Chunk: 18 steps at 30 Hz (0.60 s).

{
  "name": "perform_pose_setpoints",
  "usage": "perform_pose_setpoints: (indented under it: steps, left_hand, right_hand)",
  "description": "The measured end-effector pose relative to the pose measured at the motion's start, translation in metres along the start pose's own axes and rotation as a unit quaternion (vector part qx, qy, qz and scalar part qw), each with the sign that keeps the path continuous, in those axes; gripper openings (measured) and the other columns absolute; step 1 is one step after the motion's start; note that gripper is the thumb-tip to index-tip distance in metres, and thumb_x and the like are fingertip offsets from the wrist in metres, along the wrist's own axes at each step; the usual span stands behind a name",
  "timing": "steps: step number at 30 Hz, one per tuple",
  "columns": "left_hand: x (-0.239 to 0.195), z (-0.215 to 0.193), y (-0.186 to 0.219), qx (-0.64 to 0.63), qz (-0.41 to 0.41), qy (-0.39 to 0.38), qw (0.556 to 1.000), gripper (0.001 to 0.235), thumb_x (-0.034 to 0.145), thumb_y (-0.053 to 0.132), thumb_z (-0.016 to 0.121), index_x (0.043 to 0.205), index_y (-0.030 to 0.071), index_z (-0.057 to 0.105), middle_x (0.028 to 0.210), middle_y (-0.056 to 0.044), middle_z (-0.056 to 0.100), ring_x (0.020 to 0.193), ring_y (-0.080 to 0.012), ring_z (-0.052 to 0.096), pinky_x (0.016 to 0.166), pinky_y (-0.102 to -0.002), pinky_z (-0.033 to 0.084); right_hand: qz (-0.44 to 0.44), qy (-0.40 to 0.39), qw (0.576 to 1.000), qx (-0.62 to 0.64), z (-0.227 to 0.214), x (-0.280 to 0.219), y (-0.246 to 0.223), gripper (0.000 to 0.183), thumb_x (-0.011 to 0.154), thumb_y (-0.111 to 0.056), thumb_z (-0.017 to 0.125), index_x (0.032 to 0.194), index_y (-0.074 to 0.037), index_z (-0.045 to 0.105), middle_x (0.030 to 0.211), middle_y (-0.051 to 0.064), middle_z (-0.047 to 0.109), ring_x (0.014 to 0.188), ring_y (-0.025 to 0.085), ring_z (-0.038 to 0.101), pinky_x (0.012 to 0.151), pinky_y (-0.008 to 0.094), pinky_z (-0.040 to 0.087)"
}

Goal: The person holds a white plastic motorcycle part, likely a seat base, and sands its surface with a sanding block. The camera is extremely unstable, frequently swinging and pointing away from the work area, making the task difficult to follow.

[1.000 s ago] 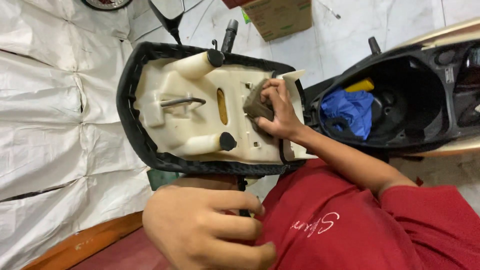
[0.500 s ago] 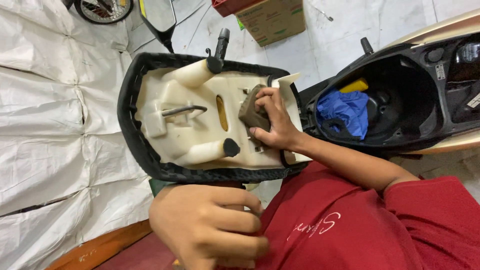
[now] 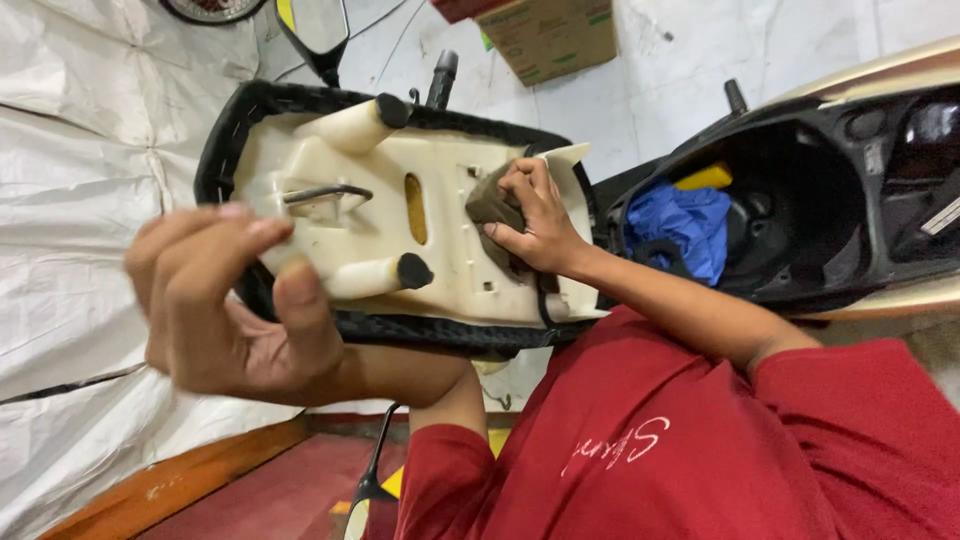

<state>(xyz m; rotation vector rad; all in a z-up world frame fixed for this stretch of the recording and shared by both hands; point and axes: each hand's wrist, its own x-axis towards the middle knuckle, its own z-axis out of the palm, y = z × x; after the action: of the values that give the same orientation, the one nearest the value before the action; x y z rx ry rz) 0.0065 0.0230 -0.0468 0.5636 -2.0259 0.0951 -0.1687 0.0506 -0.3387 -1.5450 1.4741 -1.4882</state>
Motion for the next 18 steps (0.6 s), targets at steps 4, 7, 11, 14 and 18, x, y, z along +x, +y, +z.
perform_pose_setpoints:
  steps: [4,7,11,14,18]
  left_hand:
    - [0.005,0.005,0.01,0.068,-0.043,-0.085,0.993,0.028,0.112,0.035,0.064,0.118,0.008,0.07,0.105,-0.009,0.074,0.12,-0.0274,0.064,0.11,-0.04,0.049]
    - [0.014,0.009,0.026,0.119,-0.069,-0.129,0.982,0.03,0.108,0.031,0.07,0.118,0.003,0.072,0.115,-0.011,0.075,0.135,-0.0322,0.057,0.119,-0.044,0.042]
    - [0.014,0.004,0.024,0.15,-0.077,-0.184,0.968,0.02,0.106,0.024,0.072,0.116,0.007,0.078,0.116,-0.007,0.077,0.141,-0.0359,0.052,0.12,-0.043,0.043]
    - [0.013,0.005,0.024,0.189,-0.068,-0.189,0.961,0.021,0.103,0.023,0.075,0.116,0.007,0.079,0.12,-0.007,0.078,0.141,-0.0354,0.052,0.119,-0.044,0.044]
    - [0.008,0.004,0.02,0.229,-0.039,-0.202,0.952,0.023,0.102,0.022,0.072,0.118,0.007,0.079,0.119,-0.006,0.078,0.143,-0.0318,0.051,0.122,-0.042,0.043]
  right_hand:
    - [0.009,0.007,1.0,0.003,-0.002,0.002,0.009,0.05,0.086,-0.036,0.074,0.12,-0.007,0.052,0.124,0.015,0.04,0.119,0.034,0.044,0.103,0.048,0.041]
    - [-0.037,0.01,0.999,0.023,-0.002,0.008,-0.007,0.048,0.089,-0.036,0.074,0.121,-0.006,0.053,0.127,0.015,0.041,0.121,0.034,0.044,0.105,0.046,0.042]
    - [-0.05,-0.006,0.998,0.048,0.006,0.011,0.009,0.047,0.09,-0.034,0.073,0.121,-0.006,0.053,0.127,0.016,0.04,0.124,0.033,0.043,0.106,0.045,0.042]
    - [-0.018,-0.006,1.0,0.019,0.006,0.003,0.026,0.045,0.087,-0.032,0.073,0.118,-0.007,0.054,0.125,0.016,0.039,0.123,0.033,0.042,0.103,0.045,0.042]
    - [-0.064,0.011,0.998,0.019,-0.001,0.011,0.009,0.043,0.091,-0.032,0.074,0.118,-0.007,0.053,0.126,0.015,0.041,0.124,0.033,0.043,0.109,0.047,0.039]
